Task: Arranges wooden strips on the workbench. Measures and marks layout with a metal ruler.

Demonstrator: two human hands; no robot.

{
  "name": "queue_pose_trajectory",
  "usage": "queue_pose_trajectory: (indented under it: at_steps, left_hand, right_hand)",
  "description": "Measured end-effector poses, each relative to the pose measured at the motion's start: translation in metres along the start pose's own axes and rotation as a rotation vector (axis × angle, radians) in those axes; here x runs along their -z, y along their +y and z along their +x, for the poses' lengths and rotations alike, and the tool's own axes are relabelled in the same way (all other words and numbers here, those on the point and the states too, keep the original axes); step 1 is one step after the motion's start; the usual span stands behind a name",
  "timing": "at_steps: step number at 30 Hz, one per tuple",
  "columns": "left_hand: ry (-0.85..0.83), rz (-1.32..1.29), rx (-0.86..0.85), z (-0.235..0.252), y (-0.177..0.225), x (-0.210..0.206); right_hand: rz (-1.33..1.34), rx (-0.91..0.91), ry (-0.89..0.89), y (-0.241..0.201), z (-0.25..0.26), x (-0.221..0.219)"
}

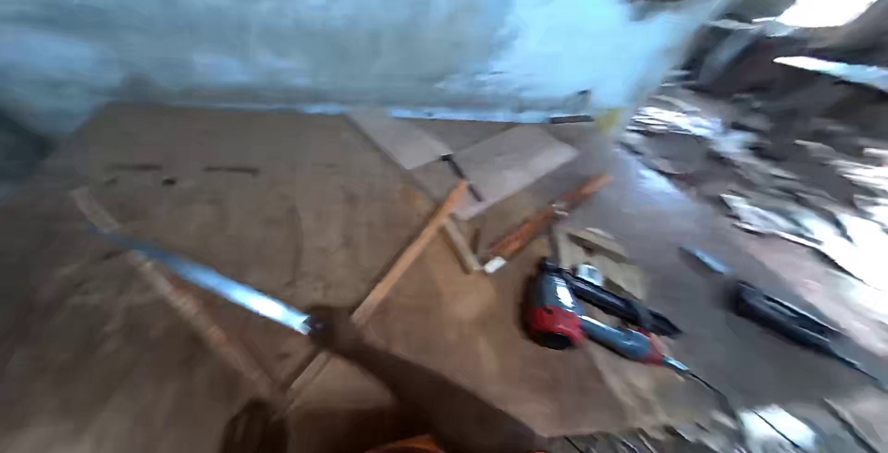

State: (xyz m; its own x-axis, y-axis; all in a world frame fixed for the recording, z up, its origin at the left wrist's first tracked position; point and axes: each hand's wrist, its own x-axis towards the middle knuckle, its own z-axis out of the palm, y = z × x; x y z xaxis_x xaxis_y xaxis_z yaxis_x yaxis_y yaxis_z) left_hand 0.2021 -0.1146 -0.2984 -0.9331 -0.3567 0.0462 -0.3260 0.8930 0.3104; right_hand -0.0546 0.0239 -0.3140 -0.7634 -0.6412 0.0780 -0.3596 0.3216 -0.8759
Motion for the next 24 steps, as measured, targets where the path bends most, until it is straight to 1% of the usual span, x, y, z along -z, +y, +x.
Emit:
queue_pose_trajectory:
  at_steps: [1,2,3,5,8,11,13,14,17,21,23,24]
  left_hand:
    - [-0.039,-0.005,0.080,-0.002,0.007,0.008]
    - [-0.050,-0.022,0.168,-0.003,0.008,0.010]
    - [-0.039,-0.030,0.258,-0.005,0.006,0.010]
    - [-0.018,-0.018,0.399,-0.013,-0.007,0.002]
    - [-0.019,-0.130,0.509,-0.020,-0.012,-0.001]
    - [-0.050,-0.509,0.523,-0.012,-0.007,-0.003]
    - [-0.036,-0.660,0.539,-0.001,0.000,-0.008]
    - [-0.010,-0.690,0.572,0.006,0.004,-0.009]
    - [0.058,-0.656,0.622,0.022,0.007,-0.008]
    - [0.010,-0.756,0.600,0.019,-0.011,-0.009]
    - [-0.009,-0.798,0.584,0.014,-0.018,-0.008]
    - [0.007,-0.772,0.564,0.011,-0.021,-0.006]
  right_hand:
    - [-0.005,0.006,-0.022,-0.004,-0.002,0.000]
    - [0.002,-0.001,-0.042,-0.022,-0.003,0.007]
    - [0.022,-0.062,-0.076,-0.046,-0.003,0.018]
    - [0.066,-0.176,-0.085,-0.070,-0.003,0.027]
    - [0.238,-0.166,0.006,-0.065,-0.008,0.023]
    - [0.430,-0.167,0.098,-0.066,-0.026,0.026]
    - [0.487,-0.183,0.177,-0.066,-0.051,0.030]
    - [0.470,-0.209,0.203,-0.066,-0.066,0.034]
    - [0.427,-0.286,0.268,-0.059,-0.116,0.049]
    - [0.391,-0.432,0.341,-0.045,-0.181,0.080]
    - [0.365,-0.467,0.462,-0.042,-0.207,0.093]
    - [0.368,-0.461,0.534,-0.039,-0.218,0.096]
